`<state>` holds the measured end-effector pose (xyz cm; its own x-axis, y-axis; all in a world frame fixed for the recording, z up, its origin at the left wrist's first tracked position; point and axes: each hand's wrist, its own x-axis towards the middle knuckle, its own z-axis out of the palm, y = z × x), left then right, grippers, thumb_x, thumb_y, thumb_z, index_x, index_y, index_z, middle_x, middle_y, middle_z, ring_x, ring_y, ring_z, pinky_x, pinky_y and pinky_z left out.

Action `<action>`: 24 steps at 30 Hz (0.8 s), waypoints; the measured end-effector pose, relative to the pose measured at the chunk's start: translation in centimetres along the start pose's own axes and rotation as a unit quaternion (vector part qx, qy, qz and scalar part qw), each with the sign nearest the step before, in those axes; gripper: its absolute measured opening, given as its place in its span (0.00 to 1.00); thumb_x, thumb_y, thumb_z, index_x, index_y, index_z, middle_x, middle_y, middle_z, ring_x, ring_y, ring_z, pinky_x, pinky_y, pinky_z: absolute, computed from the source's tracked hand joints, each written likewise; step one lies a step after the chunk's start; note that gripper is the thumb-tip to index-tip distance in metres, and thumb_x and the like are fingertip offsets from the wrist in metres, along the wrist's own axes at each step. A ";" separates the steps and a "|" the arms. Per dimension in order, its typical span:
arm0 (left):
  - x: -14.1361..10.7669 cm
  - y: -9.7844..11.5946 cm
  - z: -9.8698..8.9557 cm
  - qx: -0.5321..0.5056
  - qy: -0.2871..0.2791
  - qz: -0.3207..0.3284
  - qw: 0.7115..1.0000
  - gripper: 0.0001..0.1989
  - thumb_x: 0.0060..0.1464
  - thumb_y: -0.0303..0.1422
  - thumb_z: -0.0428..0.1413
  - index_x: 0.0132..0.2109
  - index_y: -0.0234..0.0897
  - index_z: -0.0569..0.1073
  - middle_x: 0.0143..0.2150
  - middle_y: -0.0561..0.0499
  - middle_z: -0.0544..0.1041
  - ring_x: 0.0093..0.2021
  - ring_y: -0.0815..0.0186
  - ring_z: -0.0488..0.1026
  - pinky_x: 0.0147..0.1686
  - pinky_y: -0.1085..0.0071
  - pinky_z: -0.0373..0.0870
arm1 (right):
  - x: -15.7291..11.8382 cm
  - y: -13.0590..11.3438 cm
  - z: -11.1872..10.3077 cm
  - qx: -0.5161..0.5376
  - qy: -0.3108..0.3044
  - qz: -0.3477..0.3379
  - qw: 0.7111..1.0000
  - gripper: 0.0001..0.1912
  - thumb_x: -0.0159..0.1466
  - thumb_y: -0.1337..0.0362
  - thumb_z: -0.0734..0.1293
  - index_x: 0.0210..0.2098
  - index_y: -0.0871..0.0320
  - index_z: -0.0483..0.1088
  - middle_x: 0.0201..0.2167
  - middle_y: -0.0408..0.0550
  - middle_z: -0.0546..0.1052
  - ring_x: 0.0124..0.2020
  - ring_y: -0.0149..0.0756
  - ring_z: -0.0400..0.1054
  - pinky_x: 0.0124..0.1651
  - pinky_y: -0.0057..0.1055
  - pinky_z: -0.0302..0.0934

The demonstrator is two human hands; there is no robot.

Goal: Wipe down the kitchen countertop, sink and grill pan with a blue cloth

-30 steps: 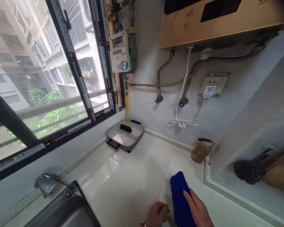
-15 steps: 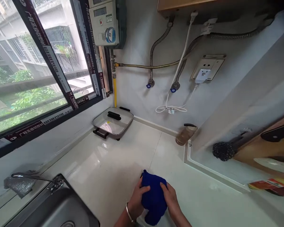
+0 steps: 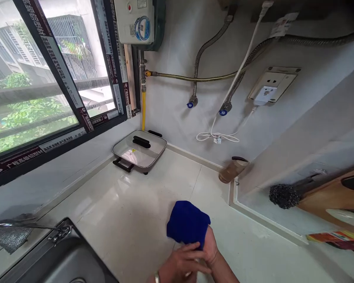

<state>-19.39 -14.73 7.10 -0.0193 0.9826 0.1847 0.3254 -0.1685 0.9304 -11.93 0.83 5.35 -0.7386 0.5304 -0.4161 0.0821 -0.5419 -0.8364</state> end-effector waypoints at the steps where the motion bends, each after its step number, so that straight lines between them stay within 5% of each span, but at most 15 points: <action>1: -1.2 -0.9 -0.7 -0.024 0.056 -0.025 0.998 0.23 0.57 0.26 0.44 0.52 0.48 0.77 0.60 0.48 0.75 0.64 0.56 0.67 0.65 0.51 0.62 | 0.4 -0.6 0.4 0.025 -0.029 0.034 0.999 0.35 0.56 0.33 0.57 0.37 0.57 0.77 0.41 0.56 0.81 0.52 0.49 0.72 0.57 0.51 0.62; 5: -5.5 -3.6 -4.6 -0.081 0.299 -0.174 0.935 0.17 0.60 0.37 0.46 0.45 0.44 0.80 0.50 0.44 0.81 0.52 0.57 0.76 0.56 0.55 0.72 | 2.0 -2.7 2.0 0.143 -0.095 0.123 0.977 0.23 0.59 0.45 0.60 0.37 0.55 0.76 0.45 0.53 0.81 0.57 0.49 0.68 0.63 0.54 0.55; 10: -7.1 -5.2 -10.3 -0.177 0.450 -0.227 0.845 0.18 0.57 0.46 0.51 0.41 0.39 0.79 0.45 0.44 0.82 0.47 0.58 0.77 0.48 0.60 0.77 | 5.1 -4.6 4.6 0.170 -0.126 0.144 0.967 0.24 0.63 0.47 0.57 0.42 0.55 0.76 0.48 0.53 0.80 0.60 0.47 0.65 0.67 0.56 0.48; 16: -5.2 -6.6 -14.9 -0.265 0.498 -0.222 0.796 0.22 0.53 0.49 0.56 0.47 0.37 0.76 0.49 0.42 0.81 0.51 0.55 0.77 0.51 0.57 0.75 | 9.7 -7.4 8.6 0.090 -0.120 0.121 0.981 0.27 0.63 0.44 0.54 0.43 0.52 0.76 0.52 0.51 0.78 0.60 0.46 0.66 0.67 0.52 0.49; 24: -3.2 -8.2 -18.2 -0.238 0.515 -0.188 0.801 0.24 0.57 0.50 0.52 0.52 0.39 0.72 0.55 0.41 0.77 0.52 0.57 0.76 0.49 0.56 0.76 | 14.9 -7.3 11.6 -0.015 -0.063 0.067 0.996 0.30 0.62 0.39 0.53 0.40 0.51 0.77 0.45 0.55 0.80 0.57 0.48 0.69 0.61 0.53 0.58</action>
<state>-39.23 -17.87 4.62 -0.8818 0.4256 -0.2029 -0.2805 -0.1275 0.9514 -31.35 5.14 9.40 -0.7980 0.3673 -0.4778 0.2035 -0.5820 -0.7873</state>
